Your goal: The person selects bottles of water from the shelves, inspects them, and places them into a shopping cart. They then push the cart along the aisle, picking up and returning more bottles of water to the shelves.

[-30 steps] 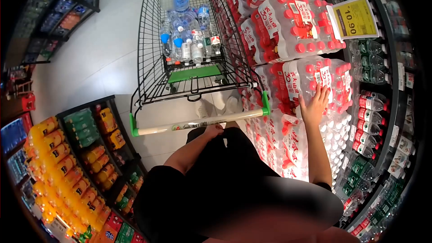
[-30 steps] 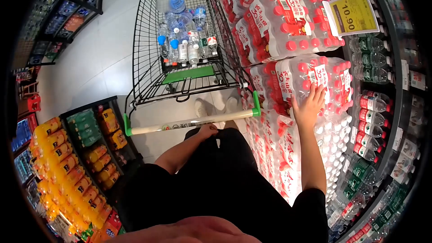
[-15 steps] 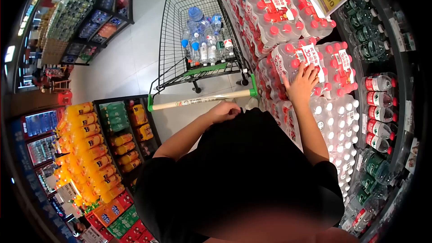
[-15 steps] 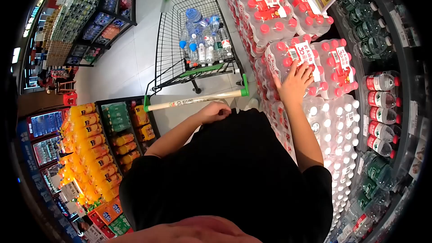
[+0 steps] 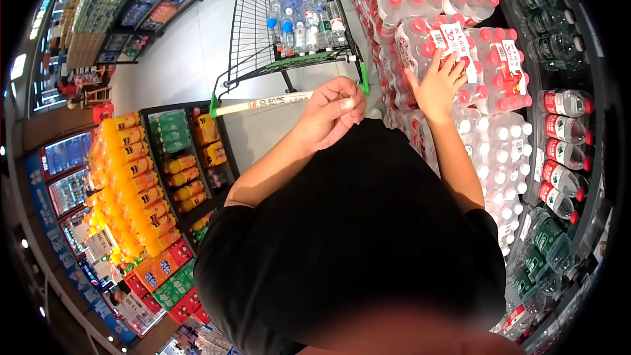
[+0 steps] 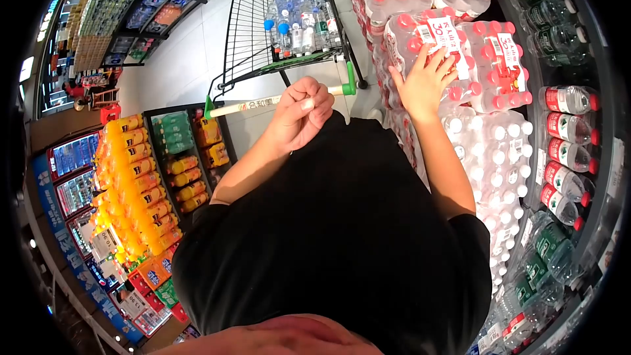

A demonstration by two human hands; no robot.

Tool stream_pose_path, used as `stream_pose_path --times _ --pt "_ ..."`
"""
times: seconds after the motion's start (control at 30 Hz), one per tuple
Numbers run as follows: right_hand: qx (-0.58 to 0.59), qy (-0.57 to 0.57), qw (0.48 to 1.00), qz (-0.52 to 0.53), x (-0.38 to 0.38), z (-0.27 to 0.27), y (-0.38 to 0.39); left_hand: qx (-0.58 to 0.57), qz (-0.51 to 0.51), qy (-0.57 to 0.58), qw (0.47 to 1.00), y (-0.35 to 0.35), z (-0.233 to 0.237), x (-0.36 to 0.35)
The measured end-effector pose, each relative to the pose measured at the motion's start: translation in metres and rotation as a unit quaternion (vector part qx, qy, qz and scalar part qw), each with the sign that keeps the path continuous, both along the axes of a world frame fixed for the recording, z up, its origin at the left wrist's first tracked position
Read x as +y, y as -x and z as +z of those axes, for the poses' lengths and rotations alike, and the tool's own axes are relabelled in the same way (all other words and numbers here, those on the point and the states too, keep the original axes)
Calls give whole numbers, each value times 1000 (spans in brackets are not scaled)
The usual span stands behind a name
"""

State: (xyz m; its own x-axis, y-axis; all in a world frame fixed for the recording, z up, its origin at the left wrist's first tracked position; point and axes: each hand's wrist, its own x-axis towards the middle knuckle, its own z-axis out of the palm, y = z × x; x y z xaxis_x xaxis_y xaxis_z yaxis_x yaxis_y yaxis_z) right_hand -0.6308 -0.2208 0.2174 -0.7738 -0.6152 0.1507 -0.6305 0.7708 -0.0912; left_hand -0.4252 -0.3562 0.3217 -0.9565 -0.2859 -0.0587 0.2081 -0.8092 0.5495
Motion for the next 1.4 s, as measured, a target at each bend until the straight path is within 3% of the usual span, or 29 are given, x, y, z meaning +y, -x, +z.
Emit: stream_pose_path --times 0.4,0.7,1.0,1.4 --pt "19 0 1000 8 -1 -5 -1 22 2 27 999 -10 10 -3" --pt "-81 123 989 -32 1 -16 25 52 -11 -14 999 -15 5 -55" --pt "4 161 980 -114 -39 -10 68 69 -72 -27 995 -6 7 -130" --pt "72 142 986 -50 -46 -39 68 39 -104 -110 988 14 -21 -187"
